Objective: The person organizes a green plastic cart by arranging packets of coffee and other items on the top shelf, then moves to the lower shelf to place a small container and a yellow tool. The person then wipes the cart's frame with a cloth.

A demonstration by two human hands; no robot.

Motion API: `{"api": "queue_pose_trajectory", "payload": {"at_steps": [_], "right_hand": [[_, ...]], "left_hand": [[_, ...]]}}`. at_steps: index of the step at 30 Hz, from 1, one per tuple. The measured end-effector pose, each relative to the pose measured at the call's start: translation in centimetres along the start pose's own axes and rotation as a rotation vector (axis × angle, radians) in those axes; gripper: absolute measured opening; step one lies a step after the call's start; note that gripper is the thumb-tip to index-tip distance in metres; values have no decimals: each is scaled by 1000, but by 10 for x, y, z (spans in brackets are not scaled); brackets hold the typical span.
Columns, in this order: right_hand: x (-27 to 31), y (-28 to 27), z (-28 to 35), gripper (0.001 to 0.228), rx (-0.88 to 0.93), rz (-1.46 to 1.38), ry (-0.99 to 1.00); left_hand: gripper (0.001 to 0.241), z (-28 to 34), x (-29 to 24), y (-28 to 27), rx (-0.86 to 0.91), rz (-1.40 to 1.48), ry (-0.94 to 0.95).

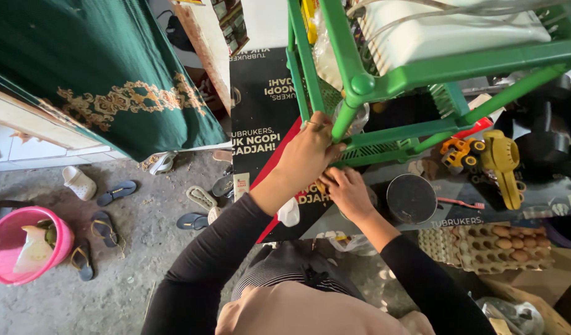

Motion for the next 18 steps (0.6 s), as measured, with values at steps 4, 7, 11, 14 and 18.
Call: {"api": "queue_pose_trajectory", "payload": {"at_steps": [4,7,11,14,18], "right_hand": [[-1,15,-5,29,0,93,114],[4,28,-16,23,-58,138,167],[11,36,-17,19,-35,212,272],[9,28,-13,22,17,186,227],[-2,6,-3,40,66,181,151]], "left_hand": [[31,0,1,2,20,15,-1],[32,0,0,-1,-46,33,55],[33,1,-1,1,-44,2,51],[34,-2,2,1,13,9,-7],[32,-1,1,-1,42,-3,-33]]}}
Point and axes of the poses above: each hand's wrist, its own z-axis away from the middle knuckle, its own y-axis out of the palm, x = y × z, the point moved 5 cm from there along -z, towards the middle knuckle, and after that the axes turned 2 degrees about -y, right-handed, at the moved point
